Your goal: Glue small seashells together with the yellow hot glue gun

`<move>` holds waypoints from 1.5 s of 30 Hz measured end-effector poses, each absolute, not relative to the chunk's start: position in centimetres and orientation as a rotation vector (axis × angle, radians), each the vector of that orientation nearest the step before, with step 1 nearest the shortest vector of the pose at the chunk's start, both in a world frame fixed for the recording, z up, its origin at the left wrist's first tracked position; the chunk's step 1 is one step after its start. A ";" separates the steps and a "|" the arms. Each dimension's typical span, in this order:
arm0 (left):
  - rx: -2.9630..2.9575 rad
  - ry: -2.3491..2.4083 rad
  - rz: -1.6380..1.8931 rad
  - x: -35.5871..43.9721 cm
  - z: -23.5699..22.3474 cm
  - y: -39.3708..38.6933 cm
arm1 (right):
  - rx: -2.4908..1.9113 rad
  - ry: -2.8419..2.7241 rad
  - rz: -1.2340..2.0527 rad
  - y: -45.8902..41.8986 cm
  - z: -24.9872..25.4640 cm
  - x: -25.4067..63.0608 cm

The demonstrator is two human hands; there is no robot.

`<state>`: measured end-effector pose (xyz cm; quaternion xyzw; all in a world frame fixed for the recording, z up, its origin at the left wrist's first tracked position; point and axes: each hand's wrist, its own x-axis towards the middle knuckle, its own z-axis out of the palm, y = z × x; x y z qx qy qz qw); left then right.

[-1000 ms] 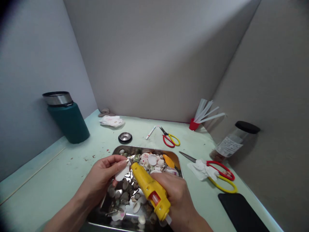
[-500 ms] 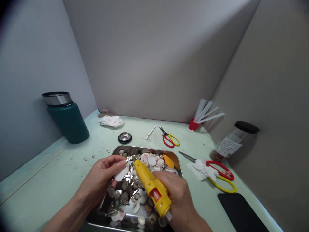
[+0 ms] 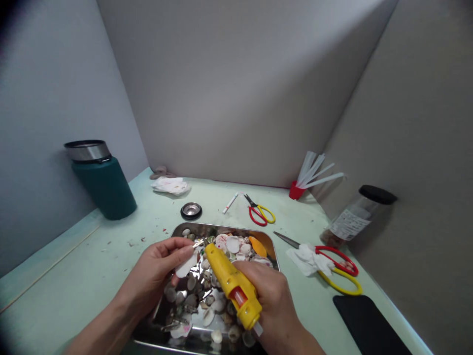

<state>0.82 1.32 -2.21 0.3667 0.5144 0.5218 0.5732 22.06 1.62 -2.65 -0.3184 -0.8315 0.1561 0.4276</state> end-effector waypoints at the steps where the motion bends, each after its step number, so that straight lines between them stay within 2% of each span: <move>1: 0.860 1.209 1.226 0.8 -2.2 1.3 | -0.792 -2.081 0.389 1.6 -2.6 22.0; 45: 0.865 1.231 1.231 0.9 -2.1 1.3 | -0.788 -2.093 0.377 1.6 -2.7 21.9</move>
